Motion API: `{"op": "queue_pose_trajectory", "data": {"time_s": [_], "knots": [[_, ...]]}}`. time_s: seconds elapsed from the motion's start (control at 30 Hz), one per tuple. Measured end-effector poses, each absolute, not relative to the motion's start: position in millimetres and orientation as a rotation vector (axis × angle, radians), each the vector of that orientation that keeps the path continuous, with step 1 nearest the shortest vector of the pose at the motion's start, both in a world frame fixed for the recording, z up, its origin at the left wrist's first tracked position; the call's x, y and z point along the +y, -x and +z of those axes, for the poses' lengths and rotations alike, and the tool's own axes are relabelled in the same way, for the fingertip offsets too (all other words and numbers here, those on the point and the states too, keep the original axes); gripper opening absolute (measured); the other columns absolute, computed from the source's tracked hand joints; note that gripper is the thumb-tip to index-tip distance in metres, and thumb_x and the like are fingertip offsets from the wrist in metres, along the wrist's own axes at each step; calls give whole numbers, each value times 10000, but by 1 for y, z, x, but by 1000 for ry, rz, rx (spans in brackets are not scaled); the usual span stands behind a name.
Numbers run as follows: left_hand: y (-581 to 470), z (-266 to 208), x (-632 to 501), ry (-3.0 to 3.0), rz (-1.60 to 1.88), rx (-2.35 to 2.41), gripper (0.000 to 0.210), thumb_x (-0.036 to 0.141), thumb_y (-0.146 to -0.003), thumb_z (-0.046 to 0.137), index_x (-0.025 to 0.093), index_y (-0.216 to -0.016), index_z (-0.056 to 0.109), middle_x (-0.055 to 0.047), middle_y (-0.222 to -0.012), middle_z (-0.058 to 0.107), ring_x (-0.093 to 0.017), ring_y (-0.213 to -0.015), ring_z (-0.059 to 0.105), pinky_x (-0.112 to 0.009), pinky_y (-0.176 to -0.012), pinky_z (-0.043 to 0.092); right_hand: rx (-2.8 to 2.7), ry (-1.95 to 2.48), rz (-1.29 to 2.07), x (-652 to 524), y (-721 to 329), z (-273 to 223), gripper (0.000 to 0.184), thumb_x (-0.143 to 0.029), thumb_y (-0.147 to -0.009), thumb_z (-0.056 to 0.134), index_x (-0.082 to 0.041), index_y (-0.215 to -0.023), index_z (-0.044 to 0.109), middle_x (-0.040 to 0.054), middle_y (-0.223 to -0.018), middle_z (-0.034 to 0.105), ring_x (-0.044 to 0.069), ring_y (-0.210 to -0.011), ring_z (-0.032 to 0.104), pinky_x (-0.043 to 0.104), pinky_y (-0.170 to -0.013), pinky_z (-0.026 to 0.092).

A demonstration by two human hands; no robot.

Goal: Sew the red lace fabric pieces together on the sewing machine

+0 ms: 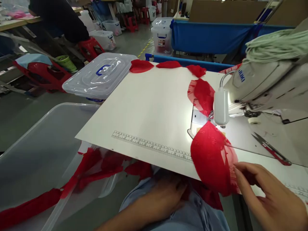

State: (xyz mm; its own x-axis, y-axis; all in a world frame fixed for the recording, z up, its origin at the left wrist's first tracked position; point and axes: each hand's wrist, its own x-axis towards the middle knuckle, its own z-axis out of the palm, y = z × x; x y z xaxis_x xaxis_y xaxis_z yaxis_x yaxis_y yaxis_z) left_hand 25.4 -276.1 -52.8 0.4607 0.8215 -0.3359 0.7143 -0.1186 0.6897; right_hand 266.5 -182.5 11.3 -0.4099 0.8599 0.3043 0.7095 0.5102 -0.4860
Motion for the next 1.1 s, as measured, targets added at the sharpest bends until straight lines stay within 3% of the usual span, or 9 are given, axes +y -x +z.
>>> {"op": "queue_pose_trajectory", "data": {"time_s": [0.07,0.13,0.27,0.47,0.6,0.73,0.9,1.03,1.1], "knots": [[-32,-30,-266,-1892,201,1285,441,212,-946,618,171,-1372,512,-135,-1361,599,-300,-1222,582,-400,-1021,485,-2282,1178,325,-181,-257,6,164,-390,-986,519,-268,-1017,624,21,-852,699,153,-641,670,233,-586,545],[-35,-12,-257,-1908,195,1315,206,219,-998,519,160,-1167,619,-106,-1121,701,-248,-971,680,-335,-852,541,-2334,1035,330,-184,-245,-5,175,-383,-995,515,-247,-1046,613,34,-881,703,148,-649,675,223,-571,547],[-33,9,-240,-1918,335,1373,246,203,-1020,433,167,-853,610,-48,-797,680,-180,-693,629,-281,-678,490,-2359,1075,314,-192,-238,-24,204,-374,-1006,485,-253,-962,643,32,-870,702,158,-670,668,224,-488,506],[-37,14,-215,-1689,799,1331,229,165,-981,439,151,-1098,635,-83,-1017,660,-175,-884,621,-280,-826,507,-1354,1404,1178,-175,-270,-20,321,-562,-861,646,-267,-979,693,55,-932,742,246,-834,716,301,-639,614],[-55,14,-209,-1657,904,1183,310,133,-946,430,114,-1176,636,-131,-1112,652,-204,-982,628,-323,-912,517,-858,1497,1322,-167,-279,-16,513,-606,-686,783,-266,-1064,710,64,-998,763,303,-885,730,358,-668,640],[-72,9,-202,-1418,982,1147,338,123,-897,493,133,-1204,634,-109,-1070,681,-202,-959,659,-315,-845,545,-1119,1400,1394,-172,-282,-21,395,-552,-821,696,-257,-1083,699,70,-945,765,298,-843,732,384,-677,641],[-72,10,-178,-977,1001,1098,111,254,-905,548,163,-961,579,-1,-735,619,-141,-615,637,-282,-629,547,-1380,1292,1307,-181,-277,-24,258,-494,-954,538,-273,-1048,634,84,-1059,730,287,-917,718,387,-747,619],[-61,27,-169,-1122,764,1179,510,637,-904,507,204,-639,455,15,-560,514,-133,-502,520,-258,-512,436,-1813,1143,971,-182,-262,-21,199,-431,-963,546,-253,-915,619,78,-1020,677,247,-931,674,302,-721,582],[-58,32,-171,-1355,644,1336,556,641,-876,551,210,-557,403,25,-520,441,-126,-496,444,-265,-504,361,-1937,1065,868,-183,-254,-20,201,-392,-981,516,-252,-865,601,59,-973,654,212,-872,654,271,-695,556]]}}
